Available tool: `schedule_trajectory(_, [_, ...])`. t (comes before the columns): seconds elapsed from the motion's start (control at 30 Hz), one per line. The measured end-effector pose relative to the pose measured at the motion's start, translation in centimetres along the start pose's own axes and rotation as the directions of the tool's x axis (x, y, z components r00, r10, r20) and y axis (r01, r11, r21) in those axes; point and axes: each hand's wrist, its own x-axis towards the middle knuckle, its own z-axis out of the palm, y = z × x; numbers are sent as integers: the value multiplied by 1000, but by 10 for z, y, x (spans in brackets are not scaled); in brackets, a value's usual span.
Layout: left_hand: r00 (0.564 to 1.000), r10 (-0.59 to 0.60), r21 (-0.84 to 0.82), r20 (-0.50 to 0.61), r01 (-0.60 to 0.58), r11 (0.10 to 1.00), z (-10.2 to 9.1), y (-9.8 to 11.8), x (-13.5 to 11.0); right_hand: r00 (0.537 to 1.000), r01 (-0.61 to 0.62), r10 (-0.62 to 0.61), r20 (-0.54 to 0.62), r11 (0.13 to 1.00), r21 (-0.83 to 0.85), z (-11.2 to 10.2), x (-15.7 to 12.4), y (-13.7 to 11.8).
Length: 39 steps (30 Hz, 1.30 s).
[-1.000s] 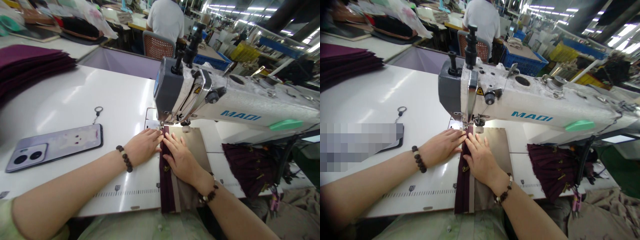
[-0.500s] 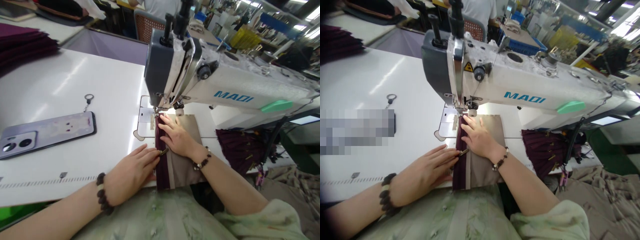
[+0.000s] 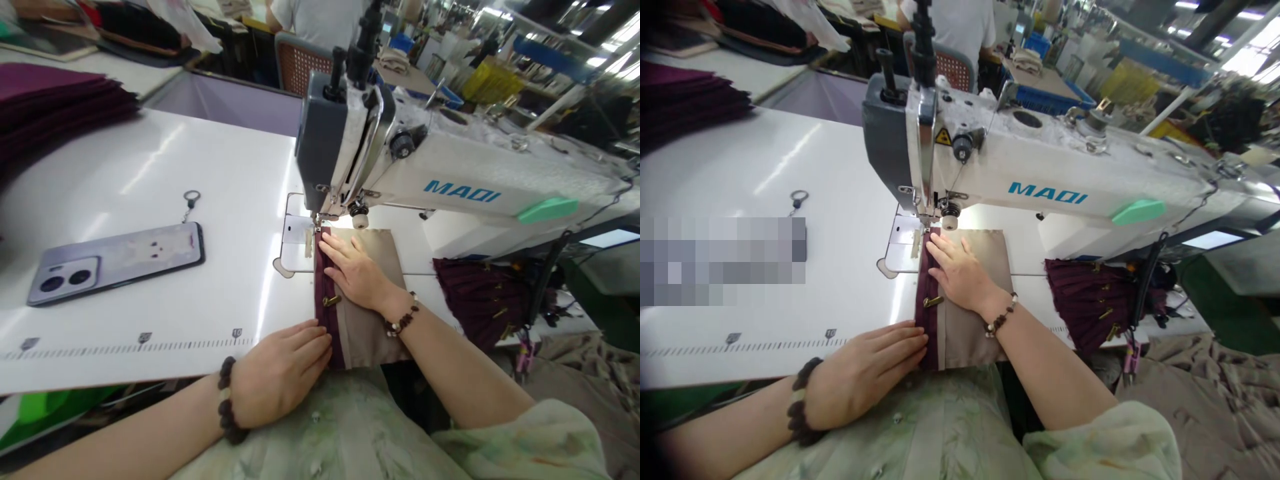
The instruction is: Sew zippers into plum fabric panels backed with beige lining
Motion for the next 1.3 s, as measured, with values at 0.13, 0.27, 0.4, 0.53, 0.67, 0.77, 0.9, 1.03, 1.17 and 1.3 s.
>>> schedule_trajectory(0.13, [1000,17,-6,-16,-17,1000,3,1,1,1000,13,-13,12,1000,-22,1,0,0])
schedule_trajectory(0.27, [999,27,-18,-36,-28,999,10,1,0,1000,8,-7,31,999,-36,1,0,-1])
schedule_trajectory(0.4, [999,24,-35,-29,-25,999,10,0,1,1000,0,1,20,1000,-22,0,1,-2])
schedule_trajectory(0.53, [999,10,-26,-35,-11,1000,6,2,2,1000,7,-7,5,1000,-4,2,1,-1])
schedule_trajectory(0.67, [998,-15,-33,-60,13,999,6,3,2,1000,14,-14,4,1000,-18,3,1,-1])
schedule_trajectory(0.77, [998,-33,-30,-62,31,999,8,3,2,1000,10,-10,12,999,-31,2,2,-2])
schedule_trajectory(0.9, [995,-39,-18,-90,38,999,8,4,2,1000,7,-6,20,999,-47,2,2,-2])
schedule_trajectory(1.03, [992,-61,-28,-107,58,998,7,4,4,1000,2,0,27,998,-59,4,2,-1])
schedule_trajectory(1.17, [990,-71,-32,-125,68,997,6,4,6,999,4,-2,35,998,-67,3,2,-1])
schedule_trajectory(1.3, [992,-75,-49,-105,70,996,6,4,6,999,-6,9,42,997,-72,1,2,-3])
